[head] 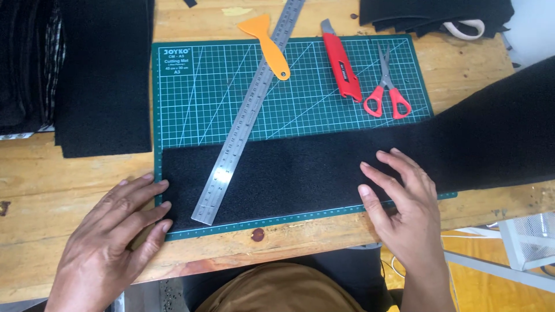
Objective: The person measures a piece of black fabric on a green cutting mat using a metal ruler and a red utility knife. They then use red scissors to cut the fabric along the marked line and place the cut piece aside.
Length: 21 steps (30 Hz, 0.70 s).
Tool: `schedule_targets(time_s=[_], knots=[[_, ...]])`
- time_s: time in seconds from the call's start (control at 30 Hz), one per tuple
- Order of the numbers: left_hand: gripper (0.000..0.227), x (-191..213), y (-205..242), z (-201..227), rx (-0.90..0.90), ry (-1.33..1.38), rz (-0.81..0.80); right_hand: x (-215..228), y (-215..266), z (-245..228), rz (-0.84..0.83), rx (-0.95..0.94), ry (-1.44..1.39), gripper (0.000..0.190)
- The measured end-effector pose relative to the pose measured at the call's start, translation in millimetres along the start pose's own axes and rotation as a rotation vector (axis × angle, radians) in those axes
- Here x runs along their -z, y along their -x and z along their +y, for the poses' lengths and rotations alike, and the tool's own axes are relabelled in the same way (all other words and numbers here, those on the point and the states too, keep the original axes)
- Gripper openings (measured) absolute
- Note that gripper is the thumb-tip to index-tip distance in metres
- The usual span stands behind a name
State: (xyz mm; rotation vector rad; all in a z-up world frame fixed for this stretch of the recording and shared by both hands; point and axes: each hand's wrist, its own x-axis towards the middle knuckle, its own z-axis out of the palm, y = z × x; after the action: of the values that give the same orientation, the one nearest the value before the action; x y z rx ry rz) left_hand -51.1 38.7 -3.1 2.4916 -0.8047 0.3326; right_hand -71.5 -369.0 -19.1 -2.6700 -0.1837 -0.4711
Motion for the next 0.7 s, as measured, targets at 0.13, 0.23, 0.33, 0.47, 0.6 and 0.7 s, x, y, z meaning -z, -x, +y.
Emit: schedule_targets(time_s=[0.13,0.23,0.33,0.47,0.6,0.7], knots=[[0.024,-0.8,1.0,-0.5,0.004,0.003,0.002,0.8,-0.3,0.5,-0.003,0.02,-0.008,0.029],[0.023,-1.6,1.0,-2.0,-0.004,0.005,0.007,0.0,-0.4,1.4,-0.002,0.027,-0.007,0.03],[0.021,-2.0,0.5,-1.3,-0.002,0.005,0.017,-0.3,-0.5,-0.2,0.001,0.034,-0.015,0.03],[0.024,-1.1,-0.7,0.4,0.006,0.017,0.015,-2.7,0.6,2.6,-0.011,0.05,-0.04,0.031],[0.026,-1.1,-0.2,-1.4,0.004,0.014,0.0,-2.8,-0.5,0.3,-0.007,0.048,-0.048,0.03],[0.024,-2.5,1.1,-3.4,-0.006,0.026,0.007,-3.1,-1.1,0.4,0.0,0.096,-0.073,0.03]])
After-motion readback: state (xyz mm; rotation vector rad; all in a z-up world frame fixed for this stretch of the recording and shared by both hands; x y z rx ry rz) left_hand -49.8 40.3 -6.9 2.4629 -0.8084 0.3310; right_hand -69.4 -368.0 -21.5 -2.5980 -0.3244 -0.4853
